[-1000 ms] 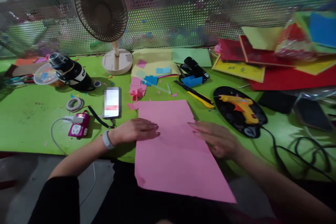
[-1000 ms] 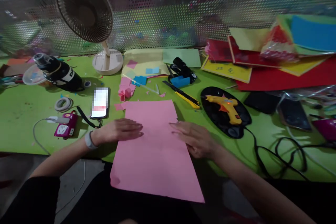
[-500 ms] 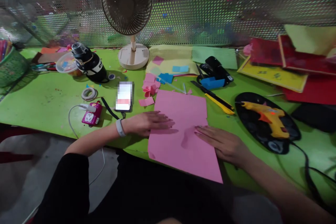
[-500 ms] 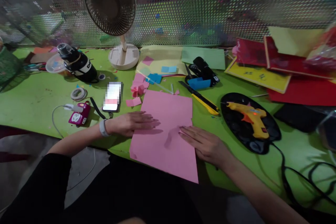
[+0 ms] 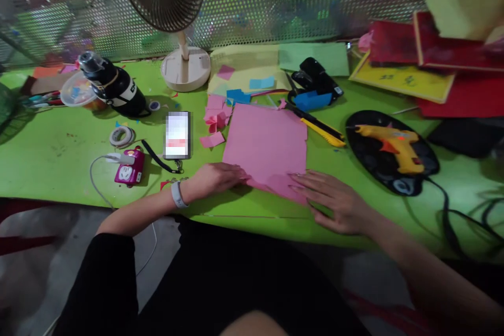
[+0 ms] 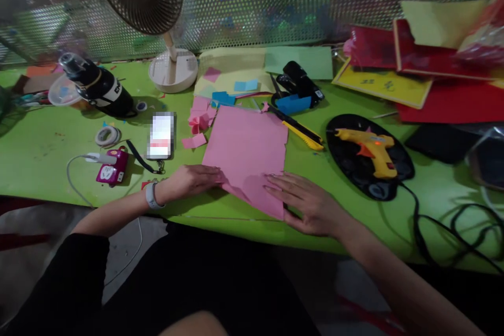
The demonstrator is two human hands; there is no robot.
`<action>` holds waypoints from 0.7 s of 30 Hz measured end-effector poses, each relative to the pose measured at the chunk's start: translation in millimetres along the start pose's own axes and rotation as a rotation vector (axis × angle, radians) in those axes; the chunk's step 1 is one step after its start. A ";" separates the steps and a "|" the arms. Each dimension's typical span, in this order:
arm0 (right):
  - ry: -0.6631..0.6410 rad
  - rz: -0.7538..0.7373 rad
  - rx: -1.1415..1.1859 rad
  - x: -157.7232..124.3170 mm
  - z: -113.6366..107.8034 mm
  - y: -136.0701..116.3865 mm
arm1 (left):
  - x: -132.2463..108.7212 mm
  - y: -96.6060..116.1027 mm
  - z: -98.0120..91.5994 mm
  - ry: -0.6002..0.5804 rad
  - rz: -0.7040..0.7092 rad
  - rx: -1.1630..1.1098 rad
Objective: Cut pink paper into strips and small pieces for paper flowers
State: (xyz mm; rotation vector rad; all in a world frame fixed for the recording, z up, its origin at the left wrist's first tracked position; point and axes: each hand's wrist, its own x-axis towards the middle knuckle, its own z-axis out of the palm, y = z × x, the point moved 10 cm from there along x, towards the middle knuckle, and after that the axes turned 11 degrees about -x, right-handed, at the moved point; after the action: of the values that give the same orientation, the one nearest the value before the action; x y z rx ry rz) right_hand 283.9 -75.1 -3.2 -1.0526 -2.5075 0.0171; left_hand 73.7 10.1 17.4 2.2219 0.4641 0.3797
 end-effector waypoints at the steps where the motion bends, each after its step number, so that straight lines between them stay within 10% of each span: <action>1: -0.023 0.024 0.031 -3.3 0.3 -1.8 | 2.5 -2.1 -1.4 0.015 -0.023 -0.008; 14: 0.074 0.822 0.293 -25.5 3.5 38.4 | 10.2 -17.7 -4.2 0.146 -0.242 -0.311; 21: 0.172 0.951 0.349 -17.1 -1.6 47.5 | 7.6 -33.5 -13.2 0.169 -0.362 -0.417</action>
State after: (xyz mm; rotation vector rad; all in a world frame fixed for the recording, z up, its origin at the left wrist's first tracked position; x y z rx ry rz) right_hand 327.5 -53.1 -16.2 -1.8570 -1.5655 0.5788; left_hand 68.2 42.4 0.5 1.6701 0.7863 0.4263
